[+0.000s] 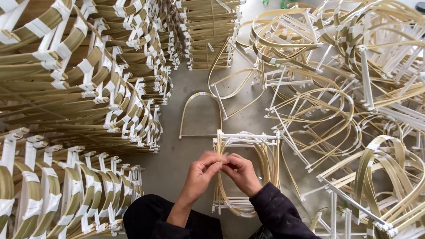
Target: Assembling bamboo strips into rectangular frames and stacking them on the workshop floor.
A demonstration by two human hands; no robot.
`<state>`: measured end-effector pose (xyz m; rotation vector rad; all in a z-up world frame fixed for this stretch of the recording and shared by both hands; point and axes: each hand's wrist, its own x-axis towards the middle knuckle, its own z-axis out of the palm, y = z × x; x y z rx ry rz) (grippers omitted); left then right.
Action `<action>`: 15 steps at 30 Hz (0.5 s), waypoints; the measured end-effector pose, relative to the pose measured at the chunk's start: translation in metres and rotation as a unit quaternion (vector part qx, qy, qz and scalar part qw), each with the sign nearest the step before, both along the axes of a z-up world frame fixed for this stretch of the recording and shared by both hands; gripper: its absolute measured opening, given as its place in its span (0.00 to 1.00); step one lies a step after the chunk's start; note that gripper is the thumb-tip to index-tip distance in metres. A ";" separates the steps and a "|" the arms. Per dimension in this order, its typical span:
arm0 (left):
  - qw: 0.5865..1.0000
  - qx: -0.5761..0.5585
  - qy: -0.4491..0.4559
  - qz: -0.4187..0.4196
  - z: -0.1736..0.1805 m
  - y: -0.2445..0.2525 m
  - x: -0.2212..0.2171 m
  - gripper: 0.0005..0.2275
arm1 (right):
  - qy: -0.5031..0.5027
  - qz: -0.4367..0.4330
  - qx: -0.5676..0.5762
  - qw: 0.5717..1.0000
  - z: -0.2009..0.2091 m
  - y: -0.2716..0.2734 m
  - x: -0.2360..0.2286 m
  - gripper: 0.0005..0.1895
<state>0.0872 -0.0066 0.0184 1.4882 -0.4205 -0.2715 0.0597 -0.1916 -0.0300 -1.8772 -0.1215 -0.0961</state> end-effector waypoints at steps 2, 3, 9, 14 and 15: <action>0.999 0.015 0.002 0.032 0.005 0.000 0.000 0.10 | -0.010 0.002 0.060 0.998 0.005 0.001 0.001 0.03; 0.997 0.029 0.004 0.065 0.008 0.000 -0.001 0.19 | -0.021 0.004 0.118 0.993 0.007 0.001 0.001 0.04; 0.975 0.192 -0.024 0.110 -0.032 -0.003 -0.003 0.04 | 0.073 -0.009 0.196 0.978 -0.010 -0.003 -0.002 0.02; 0.957 0.229 -0.142 0.106 -0.029 -0.004 0.006 0.03 | -0.157 -0.078 -0.130 0.976 0.051 0.015 -0.015 0.07; 0.930 0.271 -0.228 0.099 -0.028 -0.004 0.008 0.02 | -0.284 -0.060 -0.204 0.935 0.057 0.017 -0.016 0.09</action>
